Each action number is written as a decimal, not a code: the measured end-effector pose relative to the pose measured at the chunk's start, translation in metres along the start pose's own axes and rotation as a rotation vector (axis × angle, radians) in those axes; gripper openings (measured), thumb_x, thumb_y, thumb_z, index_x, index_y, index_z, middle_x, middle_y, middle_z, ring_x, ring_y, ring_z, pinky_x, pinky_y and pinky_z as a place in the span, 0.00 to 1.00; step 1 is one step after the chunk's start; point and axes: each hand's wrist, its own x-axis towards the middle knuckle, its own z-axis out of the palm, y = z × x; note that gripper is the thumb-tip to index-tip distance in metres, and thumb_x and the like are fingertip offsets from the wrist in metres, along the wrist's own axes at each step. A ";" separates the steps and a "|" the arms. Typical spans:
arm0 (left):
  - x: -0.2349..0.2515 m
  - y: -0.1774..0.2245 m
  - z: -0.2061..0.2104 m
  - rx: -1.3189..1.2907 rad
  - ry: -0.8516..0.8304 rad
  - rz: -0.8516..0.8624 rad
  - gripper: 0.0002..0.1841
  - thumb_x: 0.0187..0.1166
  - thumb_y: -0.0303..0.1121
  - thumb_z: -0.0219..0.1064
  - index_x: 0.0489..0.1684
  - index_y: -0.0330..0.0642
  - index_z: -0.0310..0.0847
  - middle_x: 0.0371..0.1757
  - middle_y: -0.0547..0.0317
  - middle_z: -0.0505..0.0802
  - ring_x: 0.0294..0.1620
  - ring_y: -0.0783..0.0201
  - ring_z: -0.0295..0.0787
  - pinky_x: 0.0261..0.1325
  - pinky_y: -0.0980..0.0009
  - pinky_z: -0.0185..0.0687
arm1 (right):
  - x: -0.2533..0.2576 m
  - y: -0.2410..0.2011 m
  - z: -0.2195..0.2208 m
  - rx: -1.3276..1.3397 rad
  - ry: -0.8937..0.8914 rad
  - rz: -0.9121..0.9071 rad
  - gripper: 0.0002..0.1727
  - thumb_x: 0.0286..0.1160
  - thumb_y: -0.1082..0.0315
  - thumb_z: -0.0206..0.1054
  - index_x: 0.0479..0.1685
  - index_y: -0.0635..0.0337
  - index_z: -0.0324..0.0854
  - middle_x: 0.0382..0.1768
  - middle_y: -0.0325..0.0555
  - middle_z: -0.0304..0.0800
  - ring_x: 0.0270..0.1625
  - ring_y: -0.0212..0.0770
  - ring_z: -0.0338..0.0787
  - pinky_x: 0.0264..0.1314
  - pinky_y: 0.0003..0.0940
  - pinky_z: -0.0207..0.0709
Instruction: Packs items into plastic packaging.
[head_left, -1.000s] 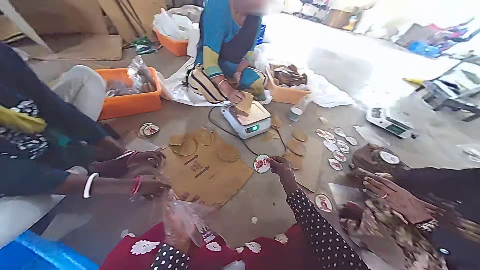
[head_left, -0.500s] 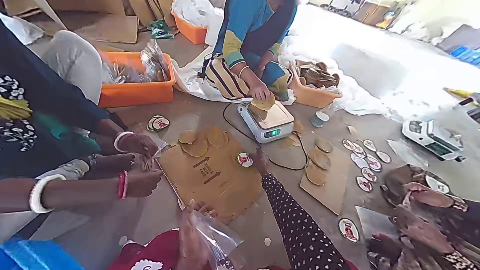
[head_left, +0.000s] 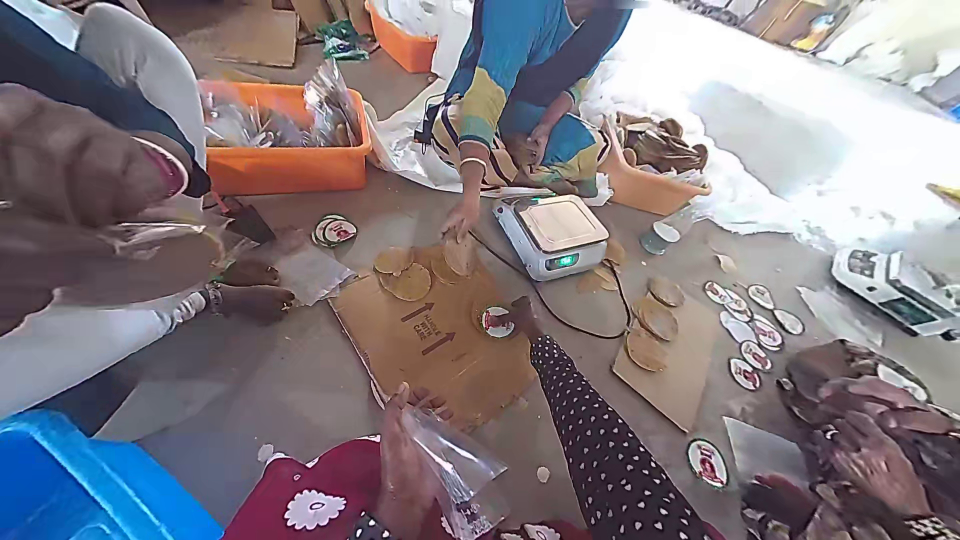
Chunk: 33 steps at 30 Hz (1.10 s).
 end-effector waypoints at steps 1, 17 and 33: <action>0.000 0.000 0.000 -0.003 -0.004 0.002 0.26 0.91 0.54 0.39 0.54 0.42 0.75 0.43 0.50 0.89 0.43 0.47 0.91 0.46 0.41 0.86 | 0.016 0.020 0.013 0.035 -0.105 0.116 0.40 0.52 0.45 0.87 0.49 0.77 0.85 0.50 0.76 0.88 0.56 0.69 0.88 0.62 0.63 0.80; 0.000 0.004 0.002 0.008 0.048 0.083 0.28 0.93 0.53 0.40 0.66 0.36 0.69 0.48 0.48 0.84 0.44 0.53 0.87 0.48 0.52 0.86 | -0.041 -0.078 -0.076 -0.117 -0.335 0.150 0.27 0.66 0.65 0.79 0.66 0.61 0.84 0.58 0.66 0.90 0.64 0.67 0.87 0.65 0.69 0.76; -0.009 0.025 -0.001 -0.278 0.082 -0.071 0.39 0.85 0.67 0.40 0.85 0.47 0.55 0.73 0.34 0.76 0.68 0.35 0.75 0.57 0.30 0.74 | -0.201 -0.127 -0.164 0.858 0.258 -0.273 0.13 0.63 0.67 0.79 0.44 0.52 0.83 0.39 0.28 0.93 0.42 0.24 0.93 0.47 0.25 0.90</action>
